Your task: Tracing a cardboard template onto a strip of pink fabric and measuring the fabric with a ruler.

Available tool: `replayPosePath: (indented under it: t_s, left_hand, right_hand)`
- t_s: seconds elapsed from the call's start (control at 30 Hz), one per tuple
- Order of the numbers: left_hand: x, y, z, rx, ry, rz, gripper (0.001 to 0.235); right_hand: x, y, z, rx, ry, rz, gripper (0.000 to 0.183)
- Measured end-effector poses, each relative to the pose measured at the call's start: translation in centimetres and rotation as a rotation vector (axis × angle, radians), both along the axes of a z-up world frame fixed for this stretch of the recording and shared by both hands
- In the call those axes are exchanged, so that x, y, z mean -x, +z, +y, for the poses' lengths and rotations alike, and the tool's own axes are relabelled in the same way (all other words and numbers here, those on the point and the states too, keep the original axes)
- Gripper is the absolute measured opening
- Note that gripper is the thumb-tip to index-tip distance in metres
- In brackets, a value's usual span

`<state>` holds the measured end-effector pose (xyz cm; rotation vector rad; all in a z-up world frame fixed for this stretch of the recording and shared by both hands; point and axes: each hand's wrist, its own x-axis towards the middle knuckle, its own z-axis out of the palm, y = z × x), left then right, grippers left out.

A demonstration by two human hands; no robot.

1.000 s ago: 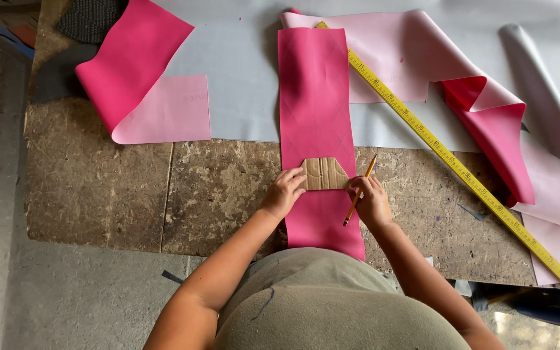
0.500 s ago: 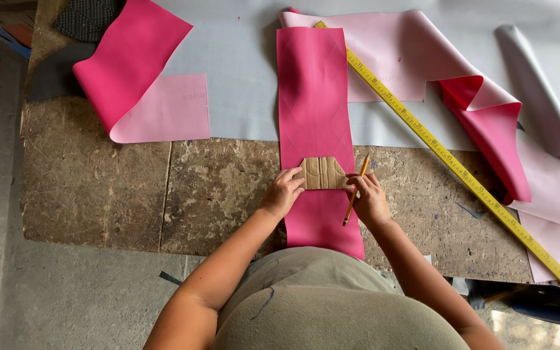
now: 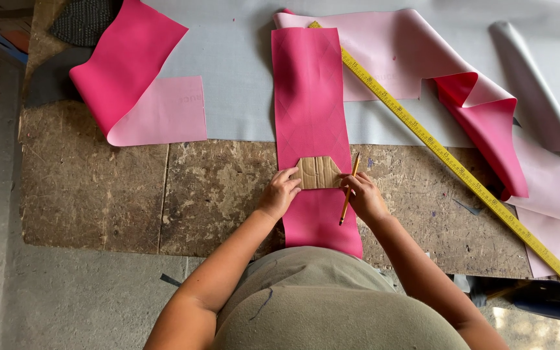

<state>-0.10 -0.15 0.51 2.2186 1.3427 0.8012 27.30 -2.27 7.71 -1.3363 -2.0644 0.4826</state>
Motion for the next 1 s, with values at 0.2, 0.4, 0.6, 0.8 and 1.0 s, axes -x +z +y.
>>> replayPosePath:
  t_s: [0.2, 0.4, 0.6, 0.8, 1.0]
  left_hand:
    - [0.1, 0.7, 0.0, 0.018, 0.002, -0.024, 0.030]
    - [0.2, 0.9, 0.0, 0.019, 0.002, 0.001, 0.029]
    - [-2.0, -0.3, -0.2, -0.156, -0.036, 0.104, 0.023]
    - [-6.3, 0.6, -1.7, -0.151, -0.120, 0.362, 0.030]
    - [-7.4, 2.9, -1.7, 0.028, -0.177, 0.501, 0.039]
  right_hand:
    - [0.0, 0.0, 0.2, -0.003, 0.011, 0.004, 0.018]
    - [0.0, 0.5, 0.2, -0.004, 0.031, 0.007, 0.019]
    - [0.3, 1.5, 0.5, -0.003, 0.050, 0.016, 0.021]
    - [0.0, 0.3, 0.5, 0.022, 0.031, -0.008, 0.019]
    - [0.4, 5.7, 1.4, 0.635, -0.451, 0.616, 0.036]
